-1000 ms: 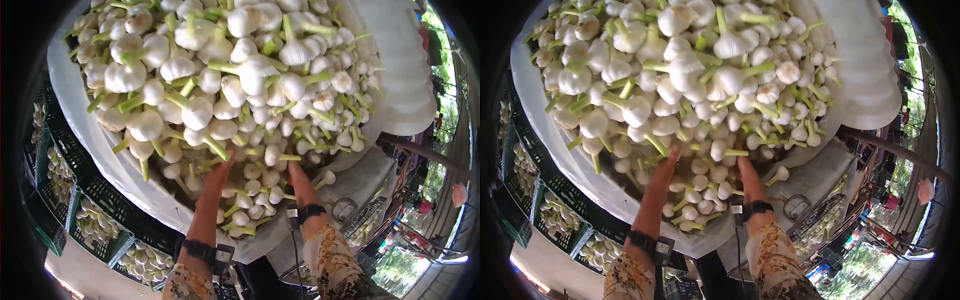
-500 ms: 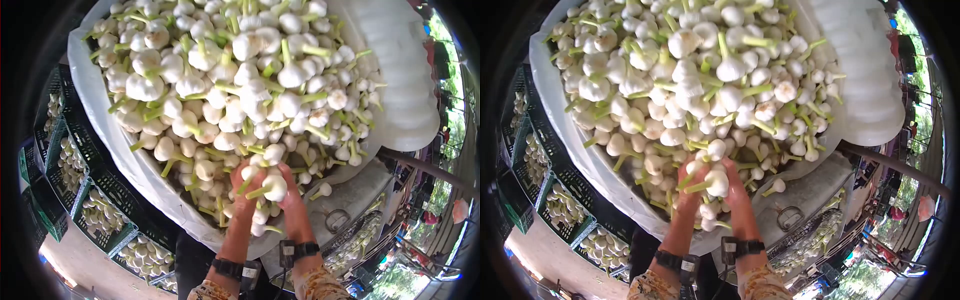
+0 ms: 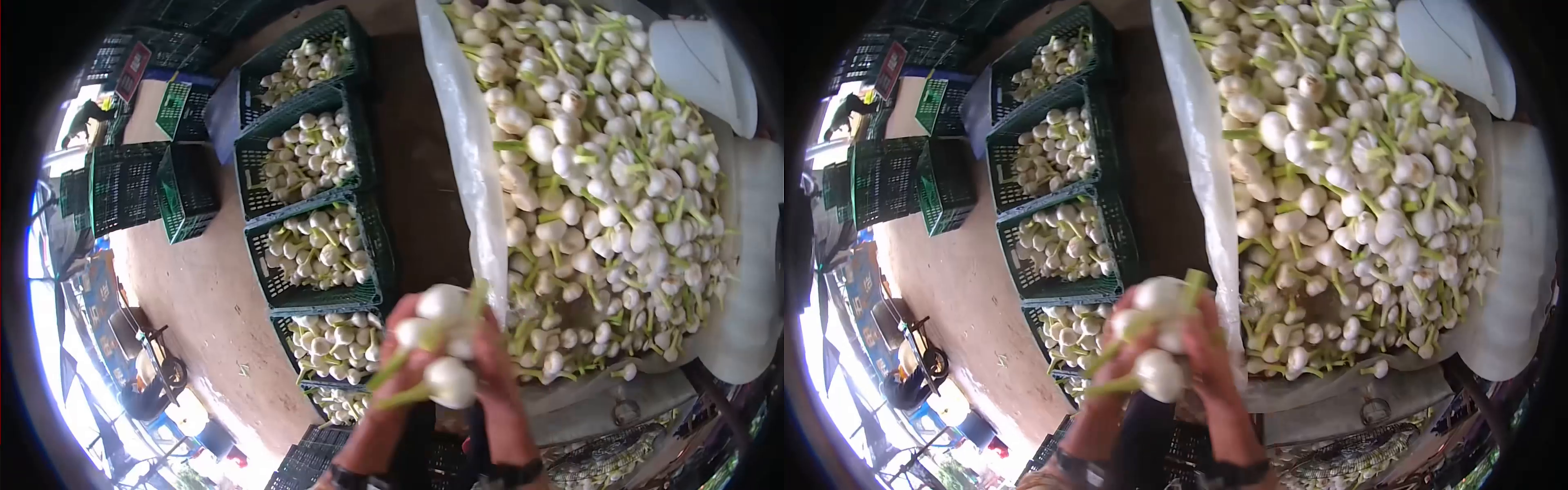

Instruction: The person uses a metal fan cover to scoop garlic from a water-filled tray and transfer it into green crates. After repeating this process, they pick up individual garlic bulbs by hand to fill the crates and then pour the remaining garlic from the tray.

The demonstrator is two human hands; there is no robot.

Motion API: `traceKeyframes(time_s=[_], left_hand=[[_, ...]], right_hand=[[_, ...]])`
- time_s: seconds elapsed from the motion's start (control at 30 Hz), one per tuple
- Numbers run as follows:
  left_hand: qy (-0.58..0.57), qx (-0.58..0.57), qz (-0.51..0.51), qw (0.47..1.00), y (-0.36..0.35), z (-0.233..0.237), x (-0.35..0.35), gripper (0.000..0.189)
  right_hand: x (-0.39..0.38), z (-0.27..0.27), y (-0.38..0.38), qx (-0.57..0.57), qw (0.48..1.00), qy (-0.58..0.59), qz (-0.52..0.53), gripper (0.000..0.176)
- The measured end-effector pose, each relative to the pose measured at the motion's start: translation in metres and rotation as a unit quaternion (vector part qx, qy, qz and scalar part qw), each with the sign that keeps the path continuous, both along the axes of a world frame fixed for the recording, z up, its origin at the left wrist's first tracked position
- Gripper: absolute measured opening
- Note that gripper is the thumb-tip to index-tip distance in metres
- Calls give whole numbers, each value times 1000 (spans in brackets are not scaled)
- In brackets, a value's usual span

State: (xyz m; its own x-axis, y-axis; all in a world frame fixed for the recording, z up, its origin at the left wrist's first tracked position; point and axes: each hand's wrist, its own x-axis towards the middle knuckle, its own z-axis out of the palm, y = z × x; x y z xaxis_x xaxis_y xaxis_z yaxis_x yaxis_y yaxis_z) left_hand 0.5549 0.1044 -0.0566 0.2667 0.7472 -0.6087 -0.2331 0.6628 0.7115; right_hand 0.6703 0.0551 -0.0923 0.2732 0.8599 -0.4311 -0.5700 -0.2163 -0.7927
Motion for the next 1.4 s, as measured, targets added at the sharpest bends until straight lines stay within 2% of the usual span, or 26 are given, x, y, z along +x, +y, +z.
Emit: traceKeyframes(time_s=[0.07, 0.1, 0.13, 0.17, 0.2, 0.23, 0.27, 0.33, 0.37, 0.4, 0.43, 0.47, 0.53, 0.57, 0.63, 0.73, 0.77, 0.83, 0.87, 0.9, 1.0, 1.1, 1.23, 1.33, 1.37, 1.4], left_hand=[[13, -9, 23, 1000, 41, -36, -82, 75], [-28, -83, 77, 993, 51, -75, -144, 79], [53, -88, 95, 990, 66, -128, -208, 77], [159, -121, 63, 978, 82, -102, -201, 70], [276, -149, 74, 947, 77, -146, -249, 63], [405, -158, 109, 894, 81, -153, -244, 66], [398, -100, 143, 901, 82, -144, -219, 58], [347, 41, 53, 935, 69, -110, -139, 46], [192, 5, 55, 980, 56, -100, -102, 43], [130, -55, 19, 990, 35, -80, -47, 38], [-36, -85, -123, 988, -7, -65, 40, 43], [21, -36, -232, 972, -22, -69, 86, 53], [202, 102, -345, 911, -45, -143, 142, 64], [258, 129, -332, 898, -59, -187, 159, 73], [318, 90, -346, 878, -68, -212, 192, 78], [252, 63, -364, 894, -90, -261, 216, 74], [223, 55, -366, 902, -94, -277, 216, 73], [144, -44, -382, 912, -107, -299, 209, 74], [101, -90, -382, 914, -112, -309, 211, 74], [208, -78, -436, 872, -97, -267, 229, 76], [204, -37, -392, 896, -107, -284, 232, 71], [158, -124, -356, 913, -96, -257, 242, 67], [187, -21, -294, 937, -110, -252, 241, 57], [67, -95, -287, 951, -105, -199, 255, 48], [161, -46, -298, 940, -114, -197, 259, 37], [120, 101, -329, 931, -121, -204, 259, 34]], right_hand=[[-73, -54, 54, -49, 988, 119, 81, 66], [-87, -68, 73, -66, 988, 48, 134, 76], [-101, -82, 93, -81, 979, -23, 187, 87], [-96, -76, 94, -77, 977, -53, 193, 83], [-83, -70, 89, -80, 973, -89, 198, 80], [-60, -55, 76, -107, 983, -18, 149, 77], [-35, -42, 49, -141, 985, 44, 89, 75], [26, -44, -28, -149, 986, -73, 11, 57], [64, -45, -70, -183, 977, -103, -38, 50], [104, -53, -114, -265, 956, -98, -78, 59], [169, -66, -171, -390, 893, -104, -200, 77], [191, -83, -203, -413, 876, -84, -235, 86], [226, -131, -230, -433, 862, -20, -265, 86], [238, -153, -235, -425, 866, 26, -260, 84], [257, -201, -238, -364, 884, 97, -277, 77], [249, -248, -249, -277, 891, 202, -298, 64], [243, -270, -267, -214, 955, 79, -190, 63], [232, -293, -296, -234, 962, 49, -128, 60], [237, -303, -297, -313, 924, 137, -174, 58], [240, -300, -286, -387, 869, 222, -215, 56], [237, -236, -207, -273, 897, 306, -164, 49], [230, -228, -196, -313, 902, 240, -176, 48], [217, -189, -195, -247, 916, 212, -236, 51], [207, -106, -200, -220, 922, 117, -296, 54], [204, -70, -195, -248, 943, -52, -217, 52], [200, -34, -182, -364, 898, -119, -217, 49]])
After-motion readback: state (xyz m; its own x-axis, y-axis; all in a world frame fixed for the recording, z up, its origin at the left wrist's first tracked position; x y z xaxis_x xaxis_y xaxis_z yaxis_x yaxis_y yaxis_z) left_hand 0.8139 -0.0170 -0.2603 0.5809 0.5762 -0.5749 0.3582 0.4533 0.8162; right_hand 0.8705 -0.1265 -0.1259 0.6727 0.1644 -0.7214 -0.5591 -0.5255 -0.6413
